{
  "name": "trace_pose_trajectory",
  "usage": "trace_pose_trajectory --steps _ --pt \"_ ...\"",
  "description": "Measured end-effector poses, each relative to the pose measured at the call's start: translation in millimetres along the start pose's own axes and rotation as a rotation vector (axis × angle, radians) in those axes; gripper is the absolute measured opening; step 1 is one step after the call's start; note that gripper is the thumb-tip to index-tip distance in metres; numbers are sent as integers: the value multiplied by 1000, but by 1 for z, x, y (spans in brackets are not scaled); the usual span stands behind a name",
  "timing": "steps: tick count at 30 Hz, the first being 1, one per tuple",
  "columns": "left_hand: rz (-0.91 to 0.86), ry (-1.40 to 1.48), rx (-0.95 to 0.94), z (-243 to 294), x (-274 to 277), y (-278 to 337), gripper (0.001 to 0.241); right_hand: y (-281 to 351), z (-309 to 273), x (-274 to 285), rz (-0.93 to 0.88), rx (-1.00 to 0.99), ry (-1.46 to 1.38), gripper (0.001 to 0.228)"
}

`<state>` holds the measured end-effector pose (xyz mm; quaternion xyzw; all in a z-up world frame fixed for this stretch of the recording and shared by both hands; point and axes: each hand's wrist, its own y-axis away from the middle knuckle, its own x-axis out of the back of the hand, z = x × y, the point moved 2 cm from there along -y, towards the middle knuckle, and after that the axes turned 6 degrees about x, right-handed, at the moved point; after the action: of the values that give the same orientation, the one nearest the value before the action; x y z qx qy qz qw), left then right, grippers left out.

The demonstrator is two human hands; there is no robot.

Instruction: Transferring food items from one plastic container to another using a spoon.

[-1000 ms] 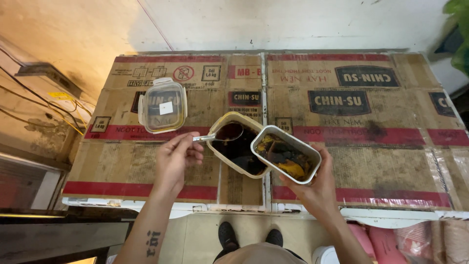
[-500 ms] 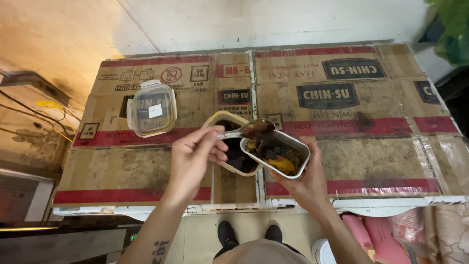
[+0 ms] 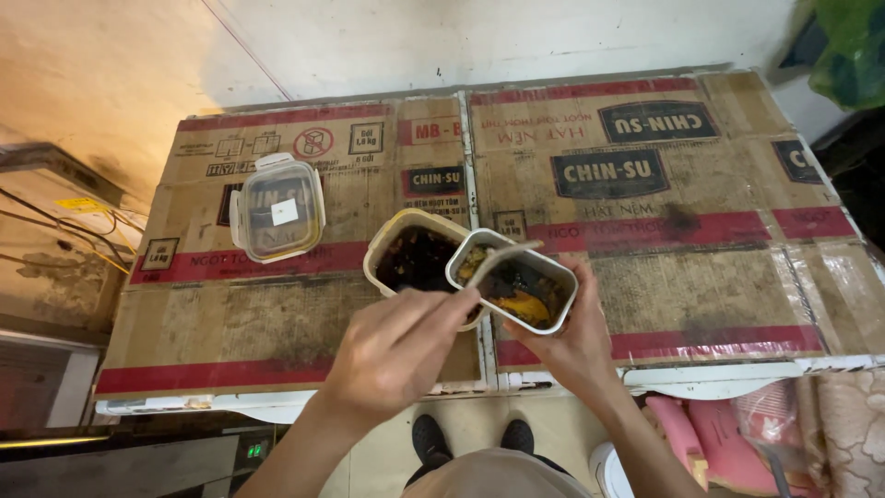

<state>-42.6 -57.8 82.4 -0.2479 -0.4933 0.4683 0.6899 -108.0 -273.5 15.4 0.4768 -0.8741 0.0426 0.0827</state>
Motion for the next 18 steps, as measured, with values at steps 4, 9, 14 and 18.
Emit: trace_pose_trajectory --steps 4,9,14,18 --pt "-24 -96 -85 10 0 -2 24 3 8 2 -35 6 57 114" --pt "106 135 244 -22 -9 25 19 7 23 5 -111 336 227 102" --pt "269 77 605 -56 12 36 16 7 15 -1 -18 71 -71 112" --pt "247 12 975 -78 11 65 19 11 15 -4 8 69 -154 115"
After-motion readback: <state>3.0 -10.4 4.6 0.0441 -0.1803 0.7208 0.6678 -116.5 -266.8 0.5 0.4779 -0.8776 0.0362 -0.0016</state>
